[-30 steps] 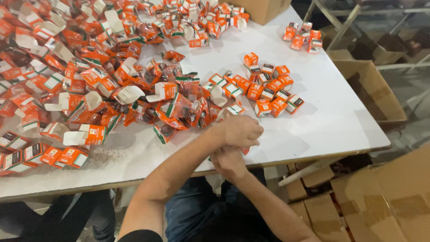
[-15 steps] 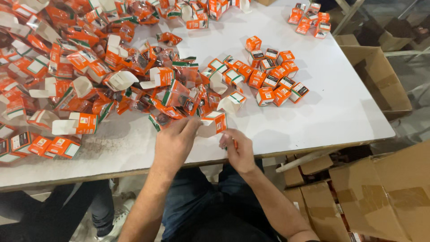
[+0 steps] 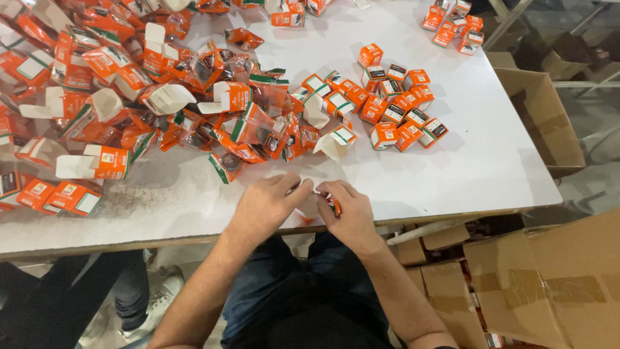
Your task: The person picks small orange product boxes one at a time from a pile on the table and packs them into a white inner carton, closing the flaps around the items. Filled cartons are set aside on the table while the person continues packing more boxes.
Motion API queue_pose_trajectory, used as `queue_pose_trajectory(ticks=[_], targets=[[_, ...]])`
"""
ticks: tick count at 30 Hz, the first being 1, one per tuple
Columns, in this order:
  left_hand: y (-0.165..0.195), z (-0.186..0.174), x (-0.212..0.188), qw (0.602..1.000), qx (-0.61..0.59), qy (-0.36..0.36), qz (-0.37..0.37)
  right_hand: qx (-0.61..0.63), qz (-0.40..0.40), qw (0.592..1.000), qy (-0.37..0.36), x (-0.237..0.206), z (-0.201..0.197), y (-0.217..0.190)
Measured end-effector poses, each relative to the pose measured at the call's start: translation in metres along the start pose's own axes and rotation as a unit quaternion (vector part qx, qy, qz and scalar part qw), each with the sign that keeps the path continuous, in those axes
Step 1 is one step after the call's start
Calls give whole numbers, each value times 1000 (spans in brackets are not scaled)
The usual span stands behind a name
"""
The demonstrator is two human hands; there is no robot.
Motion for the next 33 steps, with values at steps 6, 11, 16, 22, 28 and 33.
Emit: queue_pose_trajectory(ticks=[6,11,16,22,28,33], targets=[[18,3,-23,998,-2,55,28,-55,-26,998,-4,0,14,10],[16,4,-46,999,8,51,2,-19,-11,1000,14,-6,21,15],[23,9,-66,997,25,68,-29,33,69,997,0,-6,28,22],[28,23,-74,995,10,79,-65,78,163,983,-23,-14,32,32],[32,44,-69,957,-139,149,-205,-35,87,995,-16,-15,36,31],[18,60,-62,923,-236,97,-289,21,-56,995,-82,-29,13,34]])
Point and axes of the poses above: each hand's wrist, its own x-axis towards the middle knuckle, its own z-axis out of the palm, y = z × x, the point moved 1 cm from there along x, towards the middle knuckle, and after that the axes turned 7 degrees about z, right-handed, at the moved point
